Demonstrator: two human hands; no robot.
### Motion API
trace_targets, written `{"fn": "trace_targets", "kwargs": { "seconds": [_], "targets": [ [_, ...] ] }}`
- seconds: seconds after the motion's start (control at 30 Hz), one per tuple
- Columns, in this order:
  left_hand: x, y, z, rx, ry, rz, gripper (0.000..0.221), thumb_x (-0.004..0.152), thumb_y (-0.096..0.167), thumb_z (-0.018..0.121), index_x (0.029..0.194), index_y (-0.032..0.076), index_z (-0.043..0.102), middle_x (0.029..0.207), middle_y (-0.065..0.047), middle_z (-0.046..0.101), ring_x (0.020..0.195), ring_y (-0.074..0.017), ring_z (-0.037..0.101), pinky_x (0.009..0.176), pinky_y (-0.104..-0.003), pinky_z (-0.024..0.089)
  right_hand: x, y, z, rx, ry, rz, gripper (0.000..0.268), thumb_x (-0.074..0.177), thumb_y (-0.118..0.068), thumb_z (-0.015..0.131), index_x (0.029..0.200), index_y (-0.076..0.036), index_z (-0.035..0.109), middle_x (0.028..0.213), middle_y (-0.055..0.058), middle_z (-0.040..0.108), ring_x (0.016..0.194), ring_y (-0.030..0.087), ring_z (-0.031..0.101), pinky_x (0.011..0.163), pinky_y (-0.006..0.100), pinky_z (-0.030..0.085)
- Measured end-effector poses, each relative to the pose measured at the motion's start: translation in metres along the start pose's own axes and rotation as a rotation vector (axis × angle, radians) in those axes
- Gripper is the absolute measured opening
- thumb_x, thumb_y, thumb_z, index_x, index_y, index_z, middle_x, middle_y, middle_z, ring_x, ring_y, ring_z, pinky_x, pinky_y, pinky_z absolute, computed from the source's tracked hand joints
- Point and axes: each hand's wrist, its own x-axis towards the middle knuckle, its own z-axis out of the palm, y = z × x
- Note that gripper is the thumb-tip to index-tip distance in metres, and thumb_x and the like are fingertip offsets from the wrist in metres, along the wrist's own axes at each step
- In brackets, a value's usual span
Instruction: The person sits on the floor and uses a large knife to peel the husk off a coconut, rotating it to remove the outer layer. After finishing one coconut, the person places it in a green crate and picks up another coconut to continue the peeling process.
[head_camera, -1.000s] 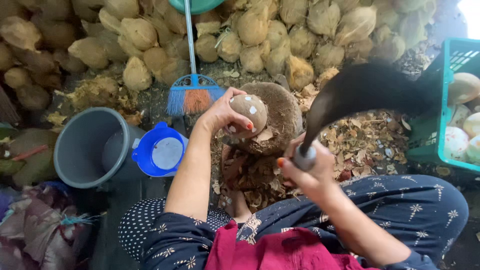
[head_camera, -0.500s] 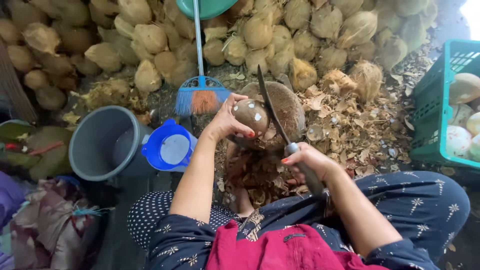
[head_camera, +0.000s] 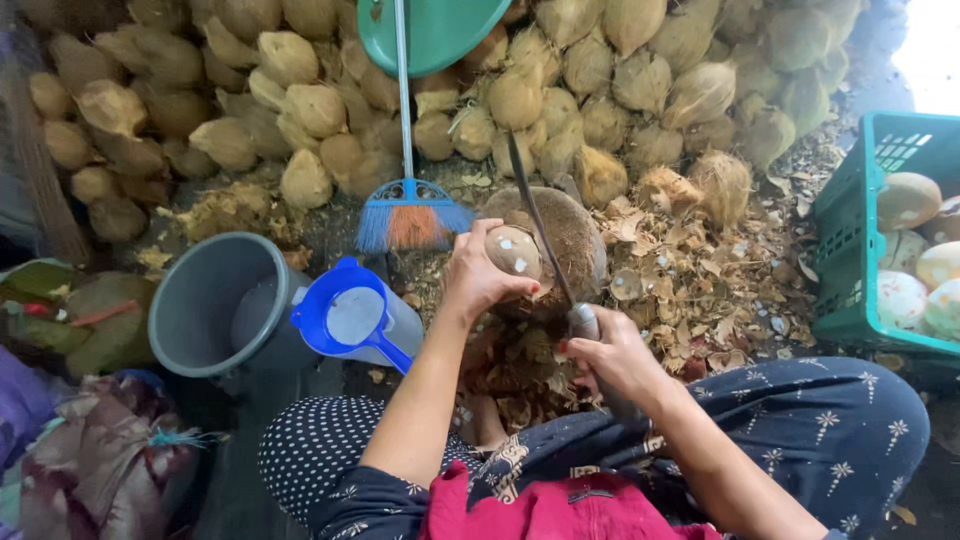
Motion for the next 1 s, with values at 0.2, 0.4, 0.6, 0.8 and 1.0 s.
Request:
{"fn": "trace_targets", "kwargs": {
  "seconds": [0.2,0.4,0.6,0.8,1.0],
  "targets": [
    [0.019,0.003,-0.002,0.045,-0.008,-0.014,0.106,0.036,0.046,0.101,0.13,0.038,0.053,0.127,-0.012,0.061,0.124,-0.0314,0.062,0.11,-0.04,0.044,0.031,0.037,0.004,-0.154,0.171,-0.738,0.019,0.08,-0.014,0.077,0.073,-0.011,0.06,0.05,0.004,0.052,0.039,0.014,0.047,0.037,0.026,0.041],
    [0.028,-0.016,-0.005,0.052,-0.085,0.038,0.107,0.028,0.045,0.101,0.125,0.05,0.055,0.132,0.002,0.06,0.128,-0.0242,0.06,0.114,-0.039,0.041,0.055,0.045,-0.006,0.055,0.05,0.341,0.019,0.077,-0.009,0.072,0.081,0.001,0.057,0.052,0.014,0.048,0.037,0.027,0.053,0.041,0.055,0.058],
    [0.022,-0.026,-0.009,-0.021,-0.186,0.141,0.103,0.033,0.032,0.101,0.125,0.045,0.057,0.141,0.0,0.055,0.135,-0.0315,0.053,0.117,-0.046,0.038,0.071,0.066,-0.028,0.135,0.036,0.273,0.021,0.077,0.001,0.073,0.087,0.008,0.056,0.049,0.021,0.047,0.031,0.031,0.051,0.039,0.059,0.059],
    [-0.02,-0.017,-0.016,-0.108,-0.064,0.019,0.104,0.038,0.046,0.101,0.124,0.03,0.045,0.142,-0.014,0.05,0.135,-0.0377,0.052,0.117,-0.05,0.037,0.045,0.044,-0.011,0.04,0.032,0.201,0.017,0.081,0.001,0.07,0.086,0.006,0.055,0.049,0.022,0.052,0.034,0.032,0.059,0.042,0.05,0.062],
    [-0.002,-0.07,-0.008,-0.506,0.087,0.194,0.108,0.04,0.041,0.105,0.126,0.017,0.043,0.129,-0.026,0.057,0.128,-0.0461,0.054,0.109,-0.055,0.042,0.061,0.074,-0.007,-0.055,-0.136,0.205,0.02,0.078,-0.004,0.076,0.085,0.006,0.06,0.049,0.021,0.056,0.034,0.029,0.06,0.032,0.041,0.053]
  ]
}}
